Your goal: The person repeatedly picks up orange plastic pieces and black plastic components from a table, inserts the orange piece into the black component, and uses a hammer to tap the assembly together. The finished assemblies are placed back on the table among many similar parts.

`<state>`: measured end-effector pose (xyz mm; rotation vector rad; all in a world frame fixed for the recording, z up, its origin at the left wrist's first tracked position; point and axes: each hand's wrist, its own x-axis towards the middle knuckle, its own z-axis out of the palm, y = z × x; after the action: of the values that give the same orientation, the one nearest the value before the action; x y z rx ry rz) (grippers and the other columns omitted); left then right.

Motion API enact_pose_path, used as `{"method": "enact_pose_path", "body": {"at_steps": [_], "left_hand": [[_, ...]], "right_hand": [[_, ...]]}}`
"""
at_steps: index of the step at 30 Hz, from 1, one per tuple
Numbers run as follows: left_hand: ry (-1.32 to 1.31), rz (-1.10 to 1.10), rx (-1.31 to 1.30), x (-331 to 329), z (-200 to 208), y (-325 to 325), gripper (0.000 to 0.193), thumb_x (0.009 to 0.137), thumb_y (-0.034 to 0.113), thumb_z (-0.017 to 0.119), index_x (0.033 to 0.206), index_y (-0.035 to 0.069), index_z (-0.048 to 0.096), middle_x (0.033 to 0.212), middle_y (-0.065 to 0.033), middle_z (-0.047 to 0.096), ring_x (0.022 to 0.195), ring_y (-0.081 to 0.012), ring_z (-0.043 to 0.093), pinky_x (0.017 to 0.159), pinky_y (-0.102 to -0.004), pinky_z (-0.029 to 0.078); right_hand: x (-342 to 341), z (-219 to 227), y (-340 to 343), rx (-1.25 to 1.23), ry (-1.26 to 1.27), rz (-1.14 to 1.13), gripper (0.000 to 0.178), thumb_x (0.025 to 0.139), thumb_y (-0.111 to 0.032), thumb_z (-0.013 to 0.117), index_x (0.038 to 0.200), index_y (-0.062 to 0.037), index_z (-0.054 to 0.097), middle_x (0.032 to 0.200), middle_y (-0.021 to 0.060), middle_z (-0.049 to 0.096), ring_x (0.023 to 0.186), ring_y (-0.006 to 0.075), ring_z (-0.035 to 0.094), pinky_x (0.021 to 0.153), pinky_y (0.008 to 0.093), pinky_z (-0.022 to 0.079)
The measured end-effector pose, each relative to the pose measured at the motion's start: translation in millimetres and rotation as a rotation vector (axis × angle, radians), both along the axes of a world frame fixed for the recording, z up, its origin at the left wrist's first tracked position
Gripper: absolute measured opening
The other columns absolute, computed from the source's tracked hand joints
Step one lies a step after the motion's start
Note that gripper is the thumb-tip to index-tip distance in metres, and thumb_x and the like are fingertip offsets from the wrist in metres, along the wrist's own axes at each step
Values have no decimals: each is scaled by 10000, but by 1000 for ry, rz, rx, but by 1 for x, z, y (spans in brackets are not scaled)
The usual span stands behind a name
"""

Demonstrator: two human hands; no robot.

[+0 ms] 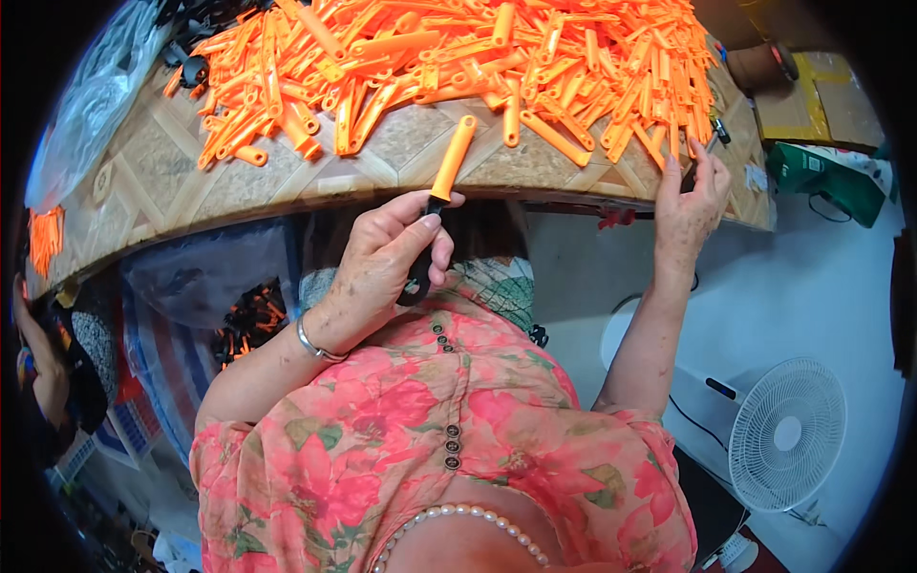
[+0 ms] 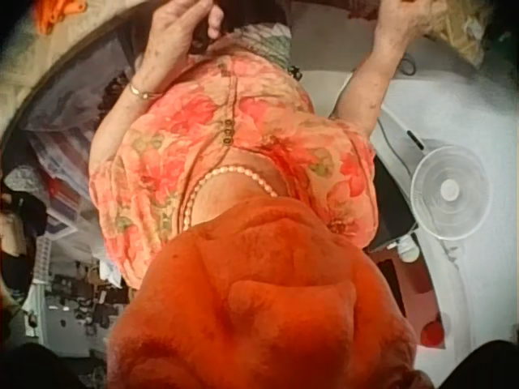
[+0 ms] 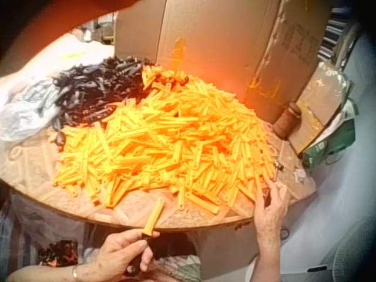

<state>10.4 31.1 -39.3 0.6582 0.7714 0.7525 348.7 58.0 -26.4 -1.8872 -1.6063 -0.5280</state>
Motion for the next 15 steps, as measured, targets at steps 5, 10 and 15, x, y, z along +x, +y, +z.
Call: {"method": "enact_pose_path", "body": {"at_steps": [5,10,15], "left_hand": [[49,22,-54,1,7,-1,281,1013,138,480,1237,-11,563,722,-6,568,593,-61,529,553,-187,438],[78,35,-94,2,10,2,250,1013,132,464,1189,-3,579,723,0,576,593,-64,537,554,-193,455],[82,52,-73,4,8,0,248,1009,122,459,1184,-6,580,709,-6,581,592,-65,542,549,-205,466]], "right_hand": [[66,-16,6,-192,22,-140,457,826,-336,728,1203,-94,638,1068,172,594,1041,339,583,886,428,479],[98,-2,1,-419,485,-47,650,782,-292,778,1337,-51,540,903,103,658,753,175,634,700,308,521],[104,1,-15,-244,816,71,606,870,-35,562,1454,-19,399,939,56,606,680,90,511,576,246,441]]}}
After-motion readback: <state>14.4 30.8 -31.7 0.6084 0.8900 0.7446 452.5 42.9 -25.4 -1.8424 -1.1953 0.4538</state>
